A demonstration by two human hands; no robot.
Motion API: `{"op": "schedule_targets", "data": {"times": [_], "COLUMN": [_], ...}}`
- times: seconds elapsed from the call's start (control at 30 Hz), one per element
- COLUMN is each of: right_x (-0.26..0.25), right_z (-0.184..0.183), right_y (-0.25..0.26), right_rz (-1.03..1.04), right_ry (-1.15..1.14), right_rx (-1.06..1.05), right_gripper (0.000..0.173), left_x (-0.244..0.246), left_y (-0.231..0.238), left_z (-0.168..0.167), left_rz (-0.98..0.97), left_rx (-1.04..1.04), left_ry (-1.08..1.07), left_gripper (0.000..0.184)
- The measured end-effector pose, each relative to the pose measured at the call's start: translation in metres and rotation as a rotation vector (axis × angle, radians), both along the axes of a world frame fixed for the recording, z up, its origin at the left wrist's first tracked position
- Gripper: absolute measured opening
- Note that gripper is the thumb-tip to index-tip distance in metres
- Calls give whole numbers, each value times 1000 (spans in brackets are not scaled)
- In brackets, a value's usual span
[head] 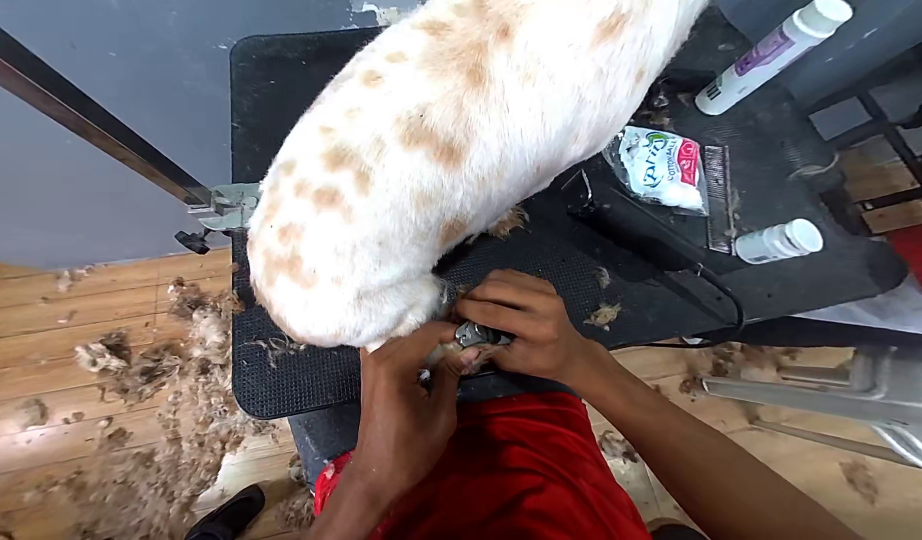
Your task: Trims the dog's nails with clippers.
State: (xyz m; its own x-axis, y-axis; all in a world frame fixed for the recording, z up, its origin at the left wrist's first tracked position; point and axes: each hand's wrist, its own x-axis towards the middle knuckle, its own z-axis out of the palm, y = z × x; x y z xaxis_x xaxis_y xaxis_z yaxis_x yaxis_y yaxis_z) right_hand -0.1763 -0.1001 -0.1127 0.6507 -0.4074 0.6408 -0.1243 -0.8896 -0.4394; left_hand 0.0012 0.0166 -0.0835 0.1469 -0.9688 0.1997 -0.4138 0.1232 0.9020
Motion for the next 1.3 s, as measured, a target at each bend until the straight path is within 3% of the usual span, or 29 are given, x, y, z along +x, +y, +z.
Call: {"op": "schedule_targets", "data": {"times": [0.23, 0.5, 0.6, 0.7, 0.8, 0.93, 1.0, 1.17, 1.23, 1.3], "right_x": [-9, -4, -18, -23, -14, -7, -9, -10, -10, -10], "right_z": [0, 12, 16, 22, 16, 8, 5, 0, 1, 2], "right_y": [5, 26, 34, 49, 58, 55, 54, 53, 51, 53], "right_rz": [-19, -205, -180, -160, -77, 31, 112, 257, 246, 185], "right_ry": [5, -305, -444, -420, -351, -349, -398, -472, -448, -494], "right_rx": [7, 614, 567, 404, 399, 754, 1020, 1534, 1617, 1508], "right_gripper": [22, 14, 11, 8, 14, 18, 17, 13, 13, 15], "left_x": [-7, 12, 12, 3, -5, -10, -7, -5, -5, -6], "left_y": [3, -6, -5, -2, -1, 0, 0, -2, -2, -1], "left_z": [1, 14, 15, 8, 5, 5, 5, 7, 7, 7], "left_rz": [-21, -248, -213, -129, -101, -119, -160, -206, -191, -157], "left_rx": [25, 127, 122, 85, 69, 73, 55, 22, 24, 10], "left_ry": [50, -198, -200, -120, -88, -71, -61, -19, -9, -7], "left_gripper": [9, 30, 19, 17, 35, 60, 57, 24, 19, 15]}}
